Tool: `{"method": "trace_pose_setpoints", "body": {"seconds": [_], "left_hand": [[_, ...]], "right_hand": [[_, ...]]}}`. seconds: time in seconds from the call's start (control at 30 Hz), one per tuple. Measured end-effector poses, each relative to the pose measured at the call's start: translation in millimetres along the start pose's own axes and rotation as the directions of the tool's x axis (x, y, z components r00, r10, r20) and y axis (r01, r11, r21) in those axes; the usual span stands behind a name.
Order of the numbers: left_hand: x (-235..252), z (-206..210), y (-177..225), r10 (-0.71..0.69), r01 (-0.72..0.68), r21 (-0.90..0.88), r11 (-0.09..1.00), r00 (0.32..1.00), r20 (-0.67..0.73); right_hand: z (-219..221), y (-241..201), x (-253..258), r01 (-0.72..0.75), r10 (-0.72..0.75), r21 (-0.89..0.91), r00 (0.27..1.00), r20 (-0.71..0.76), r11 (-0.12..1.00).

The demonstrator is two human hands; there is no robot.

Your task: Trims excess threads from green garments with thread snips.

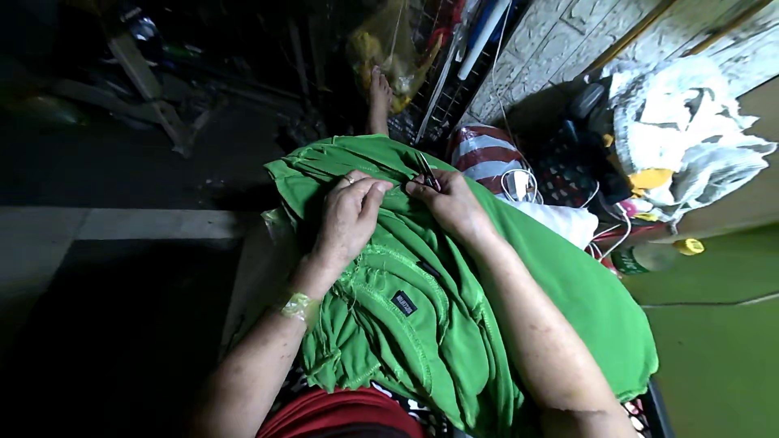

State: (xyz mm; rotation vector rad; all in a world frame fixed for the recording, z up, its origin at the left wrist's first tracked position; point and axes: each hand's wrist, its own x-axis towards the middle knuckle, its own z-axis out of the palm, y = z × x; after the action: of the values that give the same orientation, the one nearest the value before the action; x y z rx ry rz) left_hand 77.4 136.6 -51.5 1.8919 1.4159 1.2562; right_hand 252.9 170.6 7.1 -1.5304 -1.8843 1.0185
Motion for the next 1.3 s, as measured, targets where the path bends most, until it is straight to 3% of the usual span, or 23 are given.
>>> {"method": "trace_pose_setpoints", "body": {"seconds": [0.27,0.4,0.5,0.67,0.87,1.07,1.3], "left_hand": [[8.3,-2.6,-5.0,0.070,-0.071,0.027,0.997,0.997,0.046],[3.6,-12.5,-0.3,-0.107,0.117,-0.097,0.988,0.989,0.099],[0.5,-15.1,-3.9,-0.210,0.228,-0.167,0.959,0.970,0.123],[2.8,-14.7,-9.8,-0.183,0.210,-0.183,0.960,0.970,0.157],[11.8,-7.2,-19.2,-0.158,0.183,-0.219,0.958,0.979,0.129],[3.9,-12.1,-14.3,-0.132,0.158,-0.202,0.967,0.982,0.137],[-0.4,-8.5,-13.6,-0.116,0.129,-0.182,0.975,0.990,0.082]], "right_hand": [[0.7,-0.9,-0.6,0.023,-0.021,-0.063,0.999,0.025,0.998],[3.0,1.8,-3.1,0.079,-0.081,-0.123,0.997,-0.010,0.989],[7.8,11.5,-5.9,0.206,-0.218,-0.120,0.972,-0.089,0.971],[7.6,22.0,-7.7,0.458,-0.473,-0.149,0.877,-0.082,0.876],[-17.7,21.6,-17.3,0.450,-0.412,-0.248,0.891,0.193,0.858],[5.5,0.6,-34.1,0.350,-0.408,-0.548,0.913,0.016,0.760],[19.1,1.2,-26.4,0.327,-0.433,-0.636,0.901,-0.012,0.699]]}}
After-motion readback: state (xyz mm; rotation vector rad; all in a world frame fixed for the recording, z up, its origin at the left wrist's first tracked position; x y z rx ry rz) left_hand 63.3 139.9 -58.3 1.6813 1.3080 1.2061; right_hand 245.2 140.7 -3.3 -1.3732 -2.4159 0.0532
